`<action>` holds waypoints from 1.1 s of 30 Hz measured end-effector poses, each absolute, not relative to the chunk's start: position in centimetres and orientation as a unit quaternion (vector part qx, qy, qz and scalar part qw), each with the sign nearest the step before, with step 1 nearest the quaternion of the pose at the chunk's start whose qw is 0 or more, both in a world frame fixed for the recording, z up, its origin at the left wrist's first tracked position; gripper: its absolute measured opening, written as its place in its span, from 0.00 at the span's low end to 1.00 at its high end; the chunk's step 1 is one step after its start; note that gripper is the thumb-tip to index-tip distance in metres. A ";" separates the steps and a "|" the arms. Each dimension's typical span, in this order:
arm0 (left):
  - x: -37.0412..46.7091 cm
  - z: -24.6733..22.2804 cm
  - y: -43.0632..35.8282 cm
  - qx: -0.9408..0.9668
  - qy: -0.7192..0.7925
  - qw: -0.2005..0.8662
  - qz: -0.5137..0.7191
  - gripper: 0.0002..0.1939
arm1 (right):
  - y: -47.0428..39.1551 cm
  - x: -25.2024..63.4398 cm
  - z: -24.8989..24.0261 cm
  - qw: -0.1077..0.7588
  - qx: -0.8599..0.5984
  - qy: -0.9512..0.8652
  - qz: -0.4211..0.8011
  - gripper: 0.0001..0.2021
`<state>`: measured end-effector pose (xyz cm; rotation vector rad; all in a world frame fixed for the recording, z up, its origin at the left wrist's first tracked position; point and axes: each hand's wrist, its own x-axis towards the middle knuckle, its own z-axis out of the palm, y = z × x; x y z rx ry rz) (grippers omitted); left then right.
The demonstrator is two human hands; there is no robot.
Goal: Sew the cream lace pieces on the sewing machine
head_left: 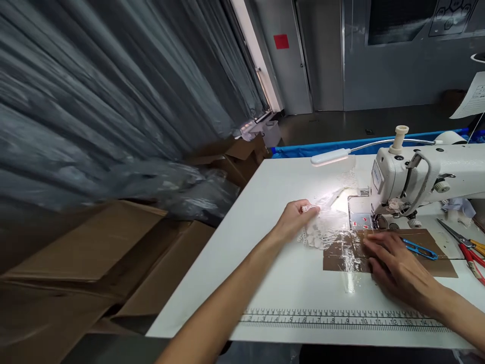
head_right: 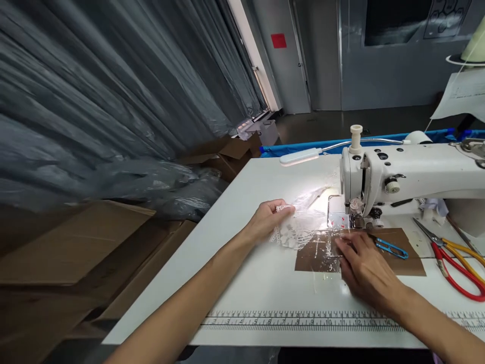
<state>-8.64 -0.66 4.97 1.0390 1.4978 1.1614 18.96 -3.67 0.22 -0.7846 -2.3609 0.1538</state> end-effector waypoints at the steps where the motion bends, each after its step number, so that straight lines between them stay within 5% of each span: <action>1: -9.1 5.1 -0.8 0.392 0.596 0.486 0.505 0.19 | -3.4 17.8 0.2 0.319 -0.294 -0.898 0.080 0.18; 6: -11.4 4.9 -1.4 0.325 0.555 0.457 0.614 0.24 | 0.7 10.7 0.5 0.318 -0.312 -0.871 0.209 0.23; 13: -13.0 4.5 -1.1 0.280 0.516 0.433 0.684 0.27 | 5.9 1.9 0.5 0.349 -0.279 -0.671 0.591 0.28; 22: -13.1 3.5 -0.6 0.230 0.499 0.406 0.730 0.32 | 7.2 1.6 -0.2 0.363 -0.296 -0.574 0.671 0.20; 28: -12.6 1.8 -0.5 0.272 0.504 0.395 0.718 0.34 | 6.9 1.3 -0.6 0.379 -0.319 -0.546 0.676 0.25; 33: -13.6 -0.8 2.1 0.314 0.607 0.351 0.640 0.26 | 7.0 1.0 -0.8 0.409 -0.339 -0.538 0.654 0.19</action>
